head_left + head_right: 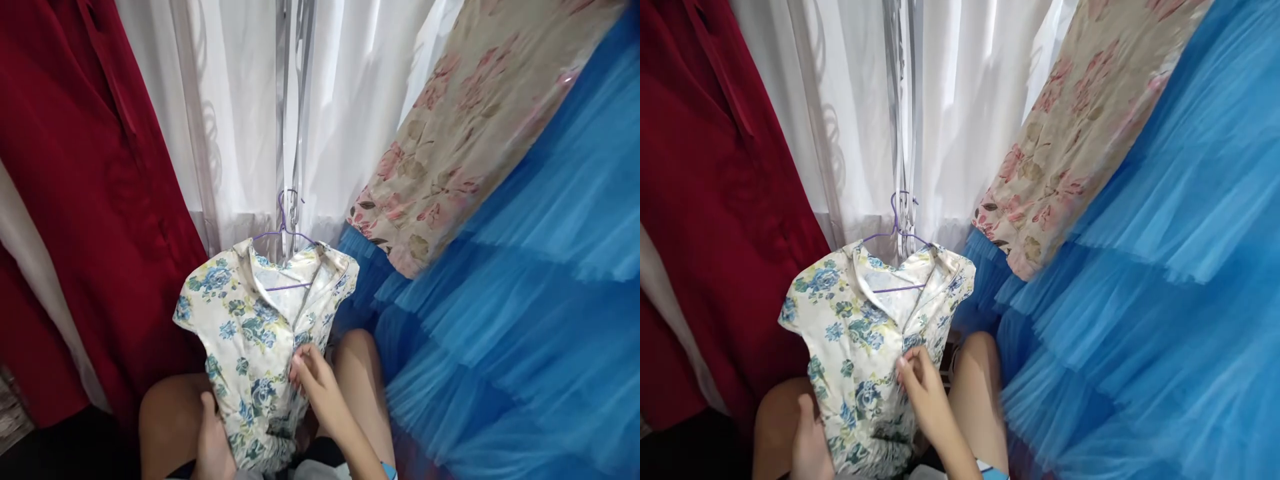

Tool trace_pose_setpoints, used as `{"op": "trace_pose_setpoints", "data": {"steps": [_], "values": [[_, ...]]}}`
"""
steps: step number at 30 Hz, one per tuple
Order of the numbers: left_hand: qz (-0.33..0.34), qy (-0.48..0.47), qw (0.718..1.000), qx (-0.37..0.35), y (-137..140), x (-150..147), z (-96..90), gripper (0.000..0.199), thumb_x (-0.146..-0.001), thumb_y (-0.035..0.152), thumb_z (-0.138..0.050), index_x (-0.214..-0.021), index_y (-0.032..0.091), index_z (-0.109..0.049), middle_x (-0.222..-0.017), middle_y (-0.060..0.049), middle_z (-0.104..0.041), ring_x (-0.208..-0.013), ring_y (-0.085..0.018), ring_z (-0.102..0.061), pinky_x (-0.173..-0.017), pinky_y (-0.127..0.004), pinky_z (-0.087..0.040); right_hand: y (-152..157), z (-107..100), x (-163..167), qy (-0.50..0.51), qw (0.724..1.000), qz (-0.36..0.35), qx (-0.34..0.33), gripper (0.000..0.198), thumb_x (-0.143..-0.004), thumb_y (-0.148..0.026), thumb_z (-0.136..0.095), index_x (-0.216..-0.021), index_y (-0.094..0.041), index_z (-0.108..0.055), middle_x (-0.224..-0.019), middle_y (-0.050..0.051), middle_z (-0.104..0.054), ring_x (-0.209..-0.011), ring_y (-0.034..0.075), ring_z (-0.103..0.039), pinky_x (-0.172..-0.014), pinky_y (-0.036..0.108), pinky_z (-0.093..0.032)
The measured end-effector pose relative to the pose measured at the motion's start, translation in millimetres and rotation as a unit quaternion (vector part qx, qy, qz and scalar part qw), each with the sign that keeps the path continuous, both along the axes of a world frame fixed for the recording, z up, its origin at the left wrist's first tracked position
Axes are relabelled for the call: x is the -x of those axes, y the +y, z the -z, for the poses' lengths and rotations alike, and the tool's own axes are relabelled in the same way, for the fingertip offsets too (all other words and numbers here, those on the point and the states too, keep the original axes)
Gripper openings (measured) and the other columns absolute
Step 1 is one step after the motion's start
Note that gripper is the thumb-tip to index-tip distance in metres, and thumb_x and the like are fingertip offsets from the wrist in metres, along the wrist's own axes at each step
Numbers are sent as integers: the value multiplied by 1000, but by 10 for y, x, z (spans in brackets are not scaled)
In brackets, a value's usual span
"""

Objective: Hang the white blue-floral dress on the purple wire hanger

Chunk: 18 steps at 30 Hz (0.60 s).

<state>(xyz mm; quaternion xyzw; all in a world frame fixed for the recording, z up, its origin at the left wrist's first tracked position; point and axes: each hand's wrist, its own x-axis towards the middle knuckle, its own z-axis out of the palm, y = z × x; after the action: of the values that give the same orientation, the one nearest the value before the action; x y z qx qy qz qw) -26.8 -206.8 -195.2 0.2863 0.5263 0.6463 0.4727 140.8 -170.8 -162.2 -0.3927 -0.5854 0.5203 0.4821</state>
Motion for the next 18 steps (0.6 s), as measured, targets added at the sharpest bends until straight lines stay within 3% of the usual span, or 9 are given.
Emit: {"op": "trace_pose_setpoints", "data": {"steps": [3,7,10,12,13,15,18], "values": [[21,-26,999,28,-202,-24,219,92,-56,41,-85,-140,44,-48,-115,-8,-71,-119,-36,-60,-88,-49,-57,154,-168,87,-20,998,17,-52,32,-94,-51,-51,-82,-21,-49,-68,-3,-49,-63,15,-46,-60,26,-35],[29,-14,997,68,-126,50,417,86,-64,35,-71,-144,28,-41,-127,-12,-65,-118,-33,-61,-102,-45,-49,235,-317,100,-27,996,30,-80,34,-93,-46,-54,-72,-21,-48,-62,-4,-42,-58,13,-38,-57,27,-29],[-79,117,990,9,-19,170,432,71,-74,36,-61,-139,28,-34,-140,-13,-52,-128,-30,-54,-107,-45,-45,191,-324,45,-1,997,47,-57,33,-87,-45,-62,-69,-20,-50,-60,-4,-43,-56,12,-37,-54,26,-27],[-184,223,955,-73,27,166,378,59,-81,37,-58,-134,30,-33,-146,-13,-42,-135,-27,-44,-112,-44,-40,147,-286,37,16,998,52,-26,33,-83,-44,-67,-67,-19,-51,-56,-4,-46,-52,11,-37,-52,25,-26],[-198,270,936,-107,50,122,337,53,-83,38,-58,-130,31,-36,-145,-12,-41,-136,-27,-43,-112,-43,-39,127,-264,49,24,999,47,-6,33,-81,-43,-68,-66,-19,-52,-54,-4,-48,-49,10,-36,-50,25,-25],[-126,329,923,-154,119,-41,237,44,-85,36,-60,-125,32,-41,-137,-12,-47,-130,-26,-48,-109,-43,-41,92,-227,99,46,998,24,37,32,-79,-43,-69,-65,-19,-52,-50,-4,-52,-43,9,-33,-46,24,-21],[5,278,939,-204,293,-338,98,39,-88,30,-58,-125,28,-44,-115,-10,-59,-107,-23,-61,-93,-39,-51,67,-229,178,81,994,-20,73,30,-77,-41,-70,-65,-19,-54,-49,-2,-57,-39,7,-31,-43,24,-19]]}}
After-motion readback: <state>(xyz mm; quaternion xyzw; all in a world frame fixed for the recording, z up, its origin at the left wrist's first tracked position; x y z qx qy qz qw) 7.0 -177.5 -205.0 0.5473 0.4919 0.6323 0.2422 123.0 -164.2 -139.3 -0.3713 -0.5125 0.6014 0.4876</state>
